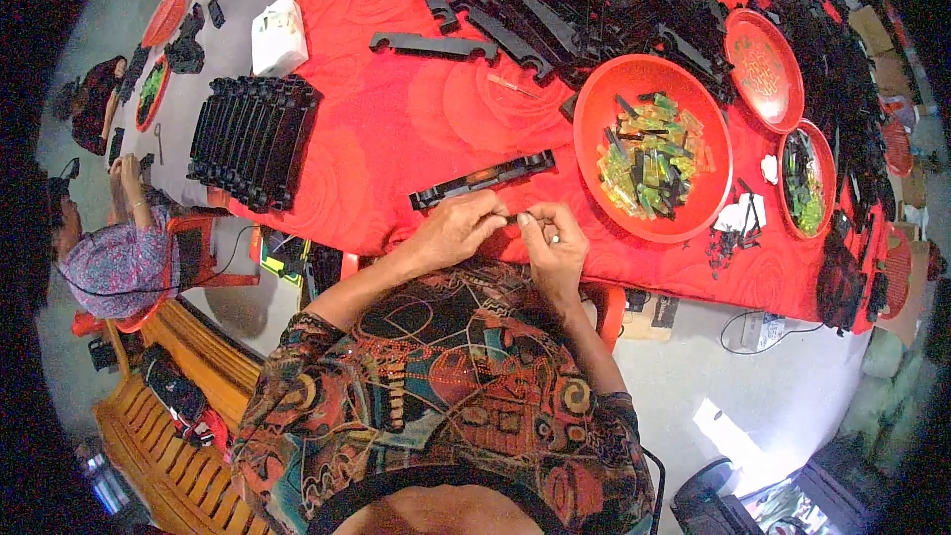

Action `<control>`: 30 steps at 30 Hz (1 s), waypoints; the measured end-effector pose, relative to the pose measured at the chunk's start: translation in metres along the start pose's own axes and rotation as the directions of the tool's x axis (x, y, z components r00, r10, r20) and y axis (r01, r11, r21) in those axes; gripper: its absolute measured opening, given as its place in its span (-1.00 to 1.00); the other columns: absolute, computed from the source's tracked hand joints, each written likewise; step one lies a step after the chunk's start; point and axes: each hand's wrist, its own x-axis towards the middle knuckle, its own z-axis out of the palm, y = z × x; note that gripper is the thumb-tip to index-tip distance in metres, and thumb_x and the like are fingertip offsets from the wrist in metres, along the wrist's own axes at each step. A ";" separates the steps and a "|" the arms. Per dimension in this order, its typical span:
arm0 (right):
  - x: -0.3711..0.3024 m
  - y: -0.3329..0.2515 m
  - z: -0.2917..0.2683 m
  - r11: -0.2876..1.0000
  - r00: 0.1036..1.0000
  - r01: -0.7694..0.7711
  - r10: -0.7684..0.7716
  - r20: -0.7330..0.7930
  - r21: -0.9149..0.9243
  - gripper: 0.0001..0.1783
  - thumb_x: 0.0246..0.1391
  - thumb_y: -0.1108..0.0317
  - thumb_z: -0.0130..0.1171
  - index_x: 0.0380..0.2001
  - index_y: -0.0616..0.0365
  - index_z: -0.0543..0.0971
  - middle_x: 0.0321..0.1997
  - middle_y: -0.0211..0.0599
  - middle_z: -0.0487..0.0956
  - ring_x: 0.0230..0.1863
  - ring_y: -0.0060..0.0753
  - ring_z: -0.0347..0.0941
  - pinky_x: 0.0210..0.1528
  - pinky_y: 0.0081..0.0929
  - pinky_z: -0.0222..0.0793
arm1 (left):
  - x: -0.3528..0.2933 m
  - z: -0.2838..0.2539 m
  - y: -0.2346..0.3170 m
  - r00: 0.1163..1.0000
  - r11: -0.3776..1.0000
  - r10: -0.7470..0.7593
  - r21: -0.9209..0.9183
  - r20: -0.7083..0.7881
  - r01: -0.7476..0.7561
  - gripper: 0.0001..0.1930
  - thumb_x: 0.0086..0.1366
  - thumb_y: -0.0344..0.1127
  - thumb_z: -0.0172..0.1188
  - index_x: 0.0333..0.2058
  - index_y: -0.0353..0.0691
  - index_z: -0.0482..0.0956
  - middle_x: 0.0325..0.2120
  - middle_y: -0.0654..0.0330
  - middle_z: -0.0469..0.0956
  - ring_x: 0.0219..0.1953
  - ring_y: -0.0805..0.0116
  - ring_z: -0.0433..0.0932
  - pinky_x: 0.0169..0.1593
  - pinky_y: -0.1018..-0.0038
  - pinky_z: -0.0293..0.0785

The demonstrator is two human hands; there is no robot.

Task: The person assembles small green components onto a black plastic housing frame by hand, taking the components from a red plastic tray.

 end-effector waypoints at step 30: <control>-0.002 -0.011 0.009 0.966 0.964 -0.249 0.241 0.113 0.065 -0.95 0.02 0.49 0.13 -0.43 0.21 0.46 -0.51 -0.60 0.40 -0.51 -0.80 0.23 -0.46 -0.77 0.16 | -0.031 -0.012 0.009 0.886 0.797 -0.439 -0.392 0.148 0.460 -0.88 0.15 -0.40 0.20 -0.45 -0.31 0.47 -0.65 0.37 0.36 -0.54 0.64 0.30 -0.47 0.59 0.28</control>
